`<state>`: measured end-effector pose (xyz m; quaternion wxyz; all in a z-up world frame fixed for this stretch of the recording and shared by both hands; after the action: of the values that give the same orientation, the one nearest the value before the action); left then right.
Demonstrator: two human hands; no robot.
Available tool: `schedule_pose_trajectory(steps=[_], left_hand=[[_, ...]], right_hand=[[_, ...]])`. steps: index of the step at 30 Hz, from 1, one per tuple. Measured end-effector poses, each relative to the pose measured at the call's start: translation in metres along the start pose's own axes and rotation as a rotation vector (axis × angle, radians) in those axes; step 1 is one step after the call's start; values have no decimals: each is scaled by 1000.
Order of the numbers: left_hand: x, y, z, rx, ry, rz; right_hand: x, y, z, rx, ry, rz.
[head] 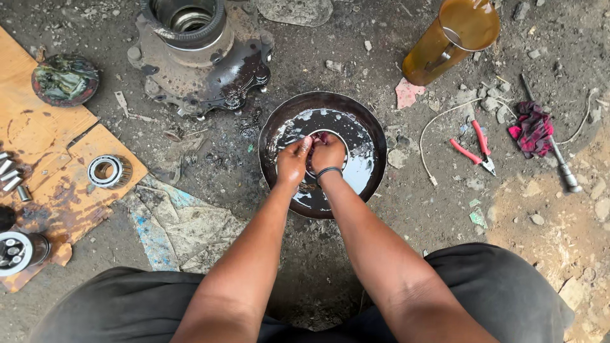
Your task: The person cleans several small mechanical parts, including bearings and a cage, by scrubbing them with a rag in a pan of soapy water. The person picks up each part, scrubs it, and places it back into the pan or on a nearby surface.
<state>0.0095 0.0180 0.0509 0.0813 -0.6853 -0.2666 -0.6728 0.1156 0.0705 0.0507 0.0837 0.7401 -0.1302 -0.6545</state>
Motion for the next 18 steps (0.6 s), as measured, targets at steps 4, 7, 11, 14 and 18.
schedule_pose_trajectory(steps=[4,7,11,14,18], left_hand=[[-4,-3,-11,9,-70,64],[-10,-14,-22,-20,-86,2],[-11,-21,-27,-28,-117,35],[-15,-16,-15,-47,-71,-162],[-4,-11,-5,-98,-131,74]], right_hand=[[-8,9,9,-356,338,-464],[-7,-1,9,-769,253,-230],[-9,-14,3,-870,541,-125],[-2,-17,-6,-417,143,284],[3,-4,3,-194,219,-52]])
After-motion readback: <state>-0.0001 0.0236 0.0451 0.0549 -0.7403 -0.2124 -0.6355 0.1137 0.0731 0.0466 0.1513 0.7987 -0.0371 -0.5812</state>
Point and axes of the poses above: each hand's wrist, its own y-axis away from the middle knuckle, its own z-axis out of the palm, x = y × z, the point moved 3 cm from there along -y, towards the middle knuckle, and after that the axes turned 6 degrees about -y, right-handed, at the moved point
